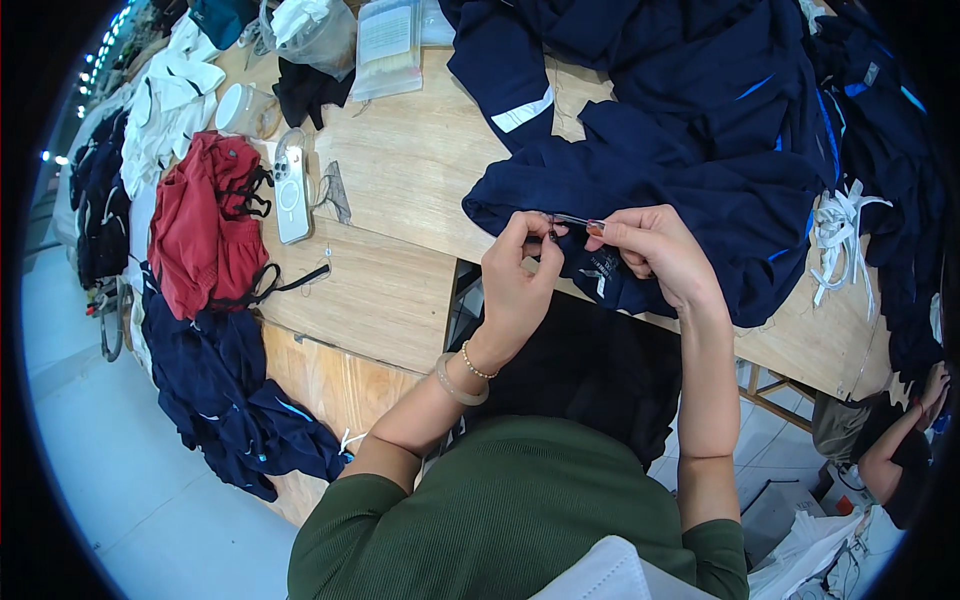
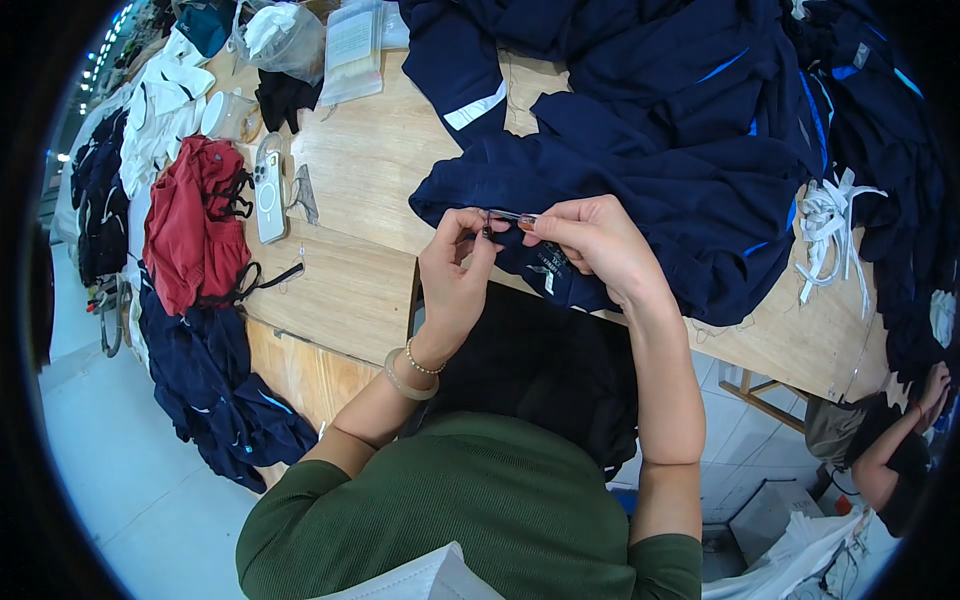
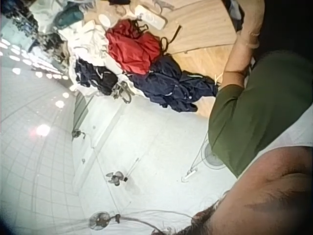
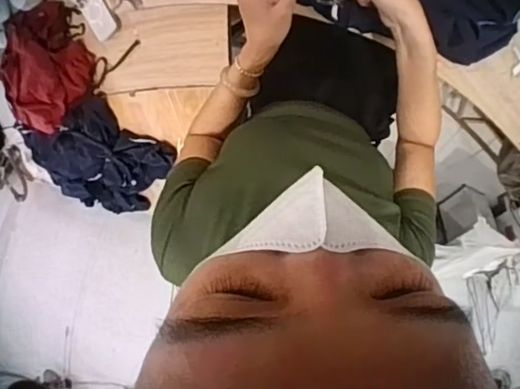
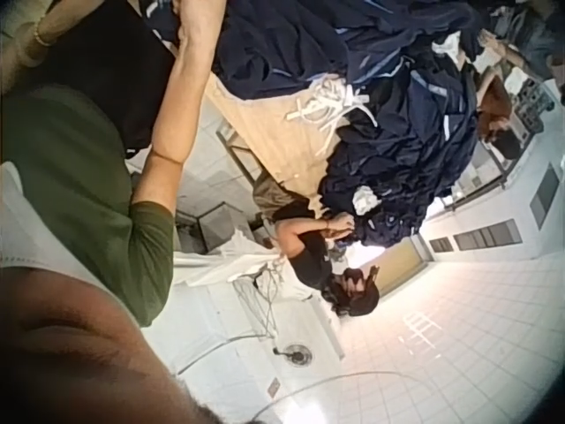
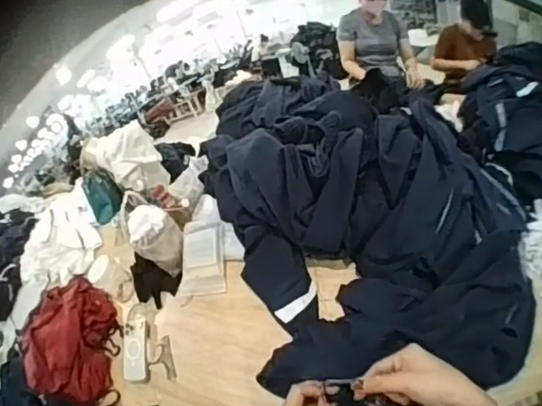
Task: Trimming excess threads from blue athletic pants using small thread snippers at a garment factory workbench.
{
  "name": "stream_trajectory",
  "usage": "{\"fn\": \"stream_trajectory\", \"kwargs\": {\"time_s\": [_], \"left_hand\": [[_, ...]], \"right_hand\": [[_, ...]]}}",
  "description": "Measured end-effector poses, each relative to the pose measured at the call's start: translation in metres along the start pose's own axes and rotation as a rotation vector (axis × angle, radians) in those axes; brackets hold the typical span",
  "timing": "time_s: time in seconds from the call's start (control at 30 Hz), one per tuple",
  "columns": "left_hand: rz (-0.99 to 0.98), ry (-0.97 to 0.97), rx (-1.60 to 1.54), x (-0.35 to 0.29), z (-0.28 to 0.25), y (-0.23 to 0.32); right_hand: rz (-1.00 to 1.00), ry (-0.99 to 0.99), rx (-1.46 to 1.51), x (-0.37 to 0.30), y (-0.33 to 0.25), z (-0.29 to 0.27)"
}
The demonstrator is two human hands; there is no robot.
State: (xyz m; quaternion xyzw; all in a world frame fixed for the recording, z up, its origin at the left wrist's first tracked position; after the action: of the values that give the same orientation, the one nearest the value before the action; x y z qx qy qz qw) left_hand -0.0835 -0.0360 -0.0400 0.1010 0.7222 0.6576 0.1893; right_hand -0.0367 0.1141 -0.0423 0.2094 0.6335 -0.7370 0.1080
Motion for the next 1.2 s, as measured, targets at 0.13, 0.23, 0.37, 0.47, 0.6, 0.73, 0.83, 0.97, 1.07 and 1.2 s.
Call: {"fn": "stream_trajectory", "kwargs": {"time_s": [0.13, 0.23, 0.37, 0.47, 0.6, 0.73, 0.83, 0.97, 1.07, 1.2], "left_hand": [[0.015, -0.006, 0.020, 0.001, 0.001, 0.003], [0.017, 0.017, 0.012, 0.001, 0.000, 0.003], [0.022, 0.000, 0.055, 0.001, 0.000, 0.002], [0.030, 0.049, 0.007, 0.002, -0.002, 0.002], [0.043, 0.054, -0.017, 0.003, -0.002, 0.002], [0.017, 0.017, 0.027, 0.003, -0.001, 0.002], [0.007, 0.011, 0.041, 0.003, 0.000, 0.001], [0.046, 0.020, 0.029, 0.003, 0.001, 0.007], [0.018, 0.018, 0.059, 0.000, -0.002, 0.007], [-0.014, -0.024, 0.015, -0.005, -0.024, 0.001]], "right_hand": [[0.018, -0.002, 0.003, 0.002, 0.001, 0.001], [-0.020, 0.013, 0.004, 0.004, 0.000, 0.001], [-0.028, 0.022, -0.013, 0.004, -0.002, 0.001], [-0.045, 0.017, -0.041, 0.005, -0.005, 0.001], [-0.058, 0.014, -0.047, 0.006, -0.011, 0.003], [-0.054, 0.028, -0.044, 0.005, -0.014, 0.003], [-0.049, 0.027, -0.050, 0.006, -0.012, 0.004], [-0.067, 0.040, -0.061, 0.008, -0.012, 0.002], [-0.065, 0.056, -0.073, 0.008, -0.010, 0.000], [-0.061, 0.091, -0.091, 0.005, -0.008, -0.010]]}}
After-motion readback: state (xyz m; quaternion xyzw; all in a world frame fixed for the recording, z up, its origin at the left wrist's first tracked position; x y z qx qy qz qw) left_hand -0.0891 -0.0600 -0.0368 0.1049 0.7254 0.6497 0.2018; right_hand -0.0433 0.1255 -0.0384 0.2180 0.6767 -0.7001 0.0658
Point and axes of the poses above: each hand's wrist, its own x-axis towards the middle knuckle, its own z-axis out of the palm, y = z × x, the point moved 8 cm from there along x, towards the middle knuckle, and after that the axes turned 10 degrees about -z, right-handed, at the moved point
